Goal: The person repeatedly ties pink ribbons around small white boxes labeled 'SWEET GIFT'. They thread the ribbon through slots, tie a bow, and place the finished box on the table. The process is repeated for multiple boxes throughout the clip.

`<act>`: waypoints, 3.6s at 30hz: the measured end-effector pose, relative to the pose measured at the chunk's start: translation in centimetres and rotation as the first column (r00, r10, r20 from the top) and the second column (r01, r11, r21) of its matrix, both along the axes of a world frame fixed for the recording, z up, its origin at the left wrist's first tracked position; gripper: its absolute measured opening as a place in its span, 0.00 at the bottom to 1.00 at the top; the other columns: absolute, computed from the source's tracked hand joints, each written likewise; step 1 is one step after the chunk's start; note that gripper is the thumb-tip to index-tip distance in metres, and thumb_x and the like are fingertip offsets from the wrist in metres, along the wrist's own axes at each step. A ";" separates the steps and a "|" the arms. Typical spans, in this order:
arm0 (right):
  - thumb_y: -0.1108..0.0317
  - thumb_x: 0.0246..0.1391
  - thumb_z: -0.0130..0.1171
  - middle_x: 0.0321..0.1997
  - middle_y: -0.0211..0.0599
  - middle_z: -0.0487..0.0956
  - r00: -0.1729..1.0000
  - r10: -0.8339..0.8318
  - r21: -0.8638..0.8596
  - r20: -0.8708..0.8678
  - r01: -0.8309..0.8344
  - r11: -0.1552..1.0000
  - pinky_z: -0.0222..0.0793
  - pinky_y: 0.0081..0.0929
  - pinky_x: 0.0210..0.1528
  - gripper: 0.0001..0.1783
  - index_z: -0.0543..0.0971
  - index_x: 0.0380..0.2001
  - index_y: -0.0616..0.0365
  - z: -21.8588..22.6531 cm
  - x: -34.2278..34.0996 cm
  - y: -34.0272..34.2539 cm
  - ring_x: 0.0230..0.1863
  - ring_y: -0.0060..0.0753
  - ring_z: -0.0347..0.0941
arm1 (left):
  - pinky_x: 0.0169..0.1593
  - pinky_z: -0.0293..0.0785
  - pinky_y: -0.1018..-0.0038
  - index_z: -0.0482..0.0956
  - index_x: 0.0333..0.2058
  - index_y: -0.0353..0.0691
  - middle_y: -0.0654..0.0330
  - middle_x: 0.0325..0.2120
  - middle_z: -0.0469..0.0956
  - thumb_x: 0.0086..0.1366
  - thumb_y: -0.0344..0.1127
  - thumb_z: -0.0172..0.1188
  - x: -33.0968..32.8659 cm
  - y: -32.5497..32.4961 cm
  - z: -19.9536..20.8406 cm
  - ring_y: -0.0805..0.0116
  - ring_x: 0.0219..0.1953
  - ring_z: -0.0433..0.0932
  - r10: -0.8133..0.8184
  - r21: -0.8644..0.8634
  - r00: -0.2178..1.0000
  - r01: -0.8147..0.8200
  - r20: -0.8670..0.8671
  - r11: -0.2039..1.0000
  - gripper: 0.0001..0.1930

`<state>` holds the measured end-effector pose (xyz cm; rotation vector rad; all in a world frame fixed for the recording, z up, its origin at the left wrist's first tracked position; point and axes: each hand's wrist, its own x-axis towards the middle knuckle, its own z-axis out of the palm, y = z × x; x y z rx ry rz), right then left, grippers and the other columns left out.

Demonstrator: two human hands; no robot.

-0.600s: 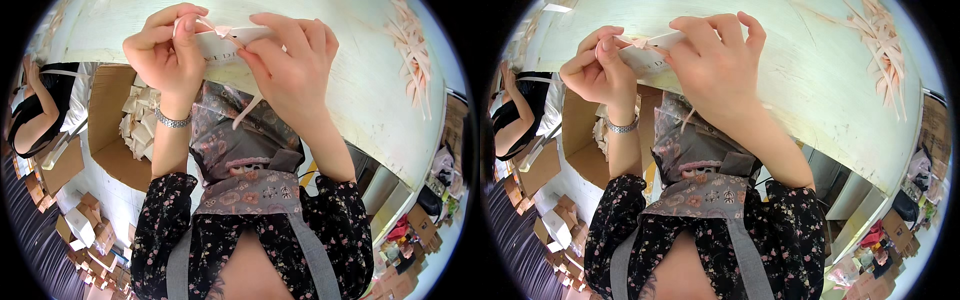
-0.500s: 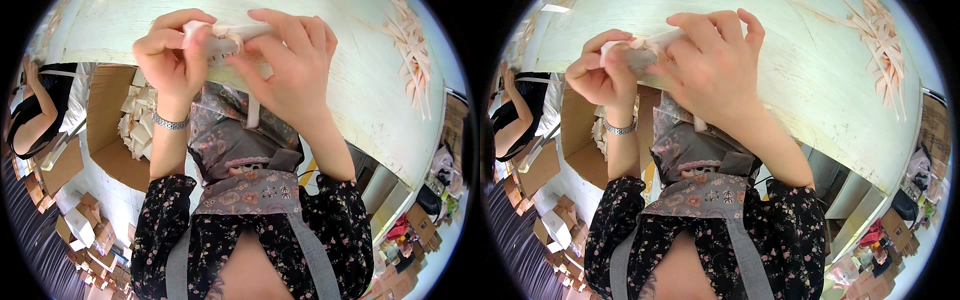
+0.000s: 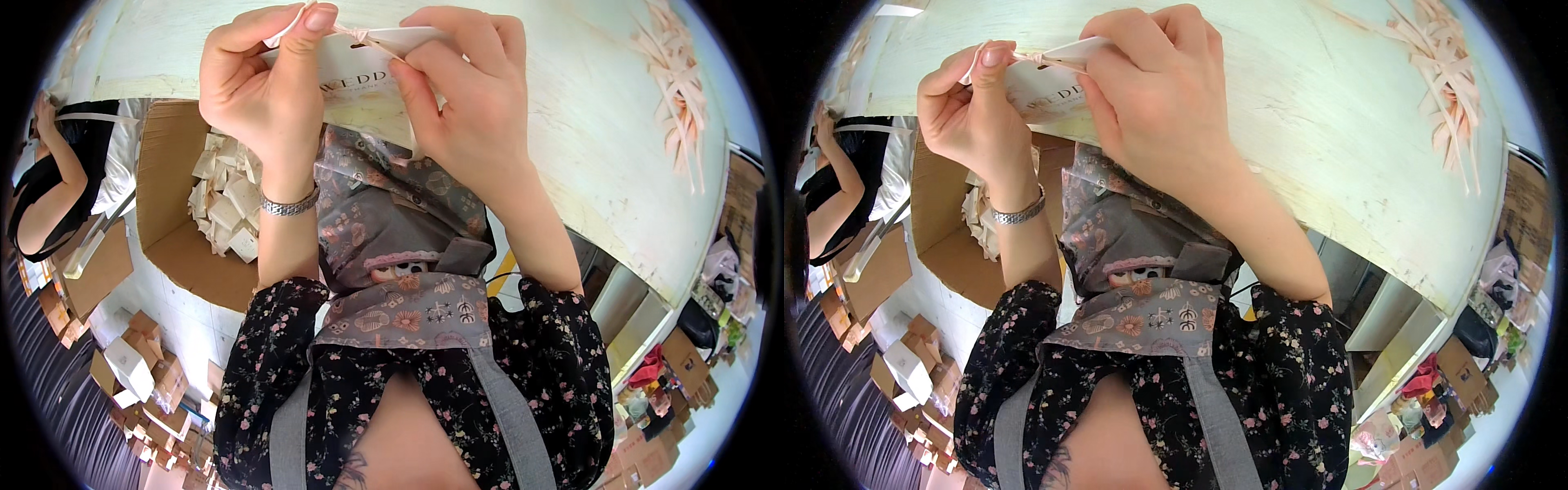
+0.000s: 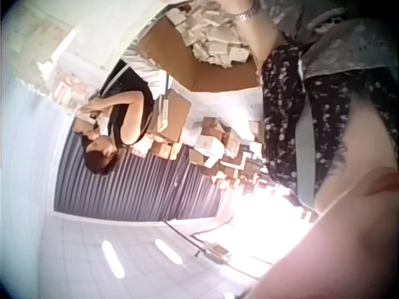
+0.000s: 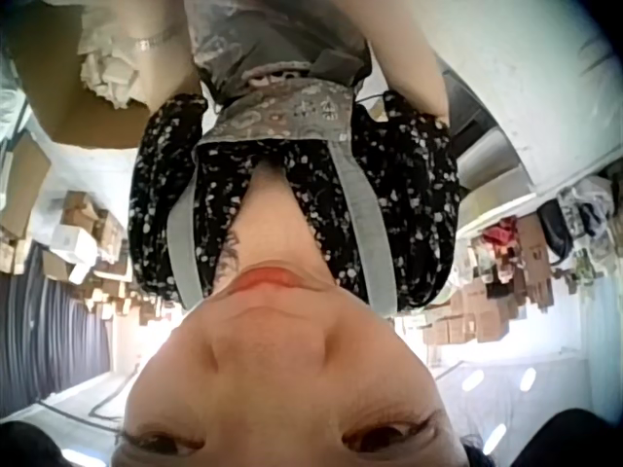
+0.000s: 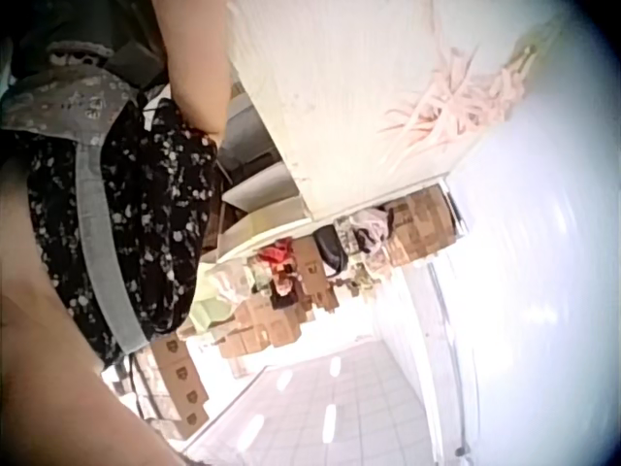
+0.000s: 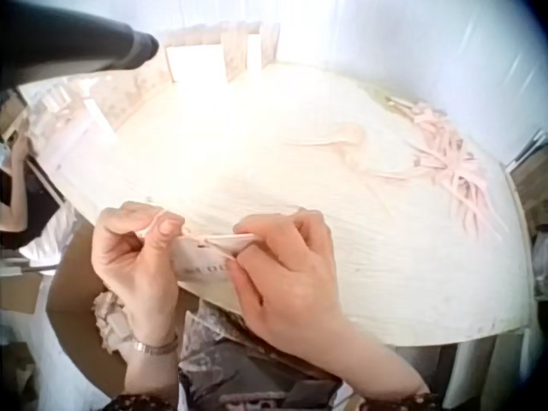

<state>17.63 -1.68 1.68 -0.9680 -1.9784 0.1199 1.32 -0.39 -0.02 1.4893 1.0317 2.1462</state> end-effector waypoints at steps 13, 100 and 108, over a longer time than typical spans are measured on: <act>0.69 0.40 0.62 0.42 0.36 0.76 0.978 -0.148 0.423 -0.150 0.199 0.884 0.62 0.40 0.47 0.06 0.79 0.26 0.55 0.2 -3.4 2.7 0.42 0.41 0.70 | 0.59 0.60 0.57 0.79 0.25 0.48 0.71 0.31 0.78 0.44 0.35 0.66 -4.5 -9.0 7.6 0.71 0.32 0.75 0.082 0.065 0.108 -0.155 -0.991 0.986 0.07; 0.72 0.44 0.65 0.33 0.27 0.79 0.893 0.216 -0.466 -0.395 -0.397 0.790 0.69 0.25 0.45 0.10 0.80 0.34 0.53 3.8 0.6 5.0 0.38 0.28 0.73 | 0.57 0.68 0.69 0.76 0.40 0.39 0.65 0.29 0.81 0.52 0.23 0.66 -0.7 0.5 2.9 0.74 0.34 0.81 -0.173 -0.183 0.890 0.104 -0.422 0.978 0.15; 0.73 0.36 0.64 0.23 0.17 0.77 0.962 0.219 -0.180 -0.163 -0.247 0.952 0.59 0.23 0.39 0.08 0.78 0.23 0.46 3.4 0.1 3.6 0.28 0.21 0.72 | 0.57 0.66 0.71 0.77 0.40 0.39 0.64 0.32 0.79 0.53 0.21 0.63 -1.5 -0.4 2.4 0.73 0.39 0.78 -0.442 -0.265 0.870 0.383 -0.217 0.885 0.15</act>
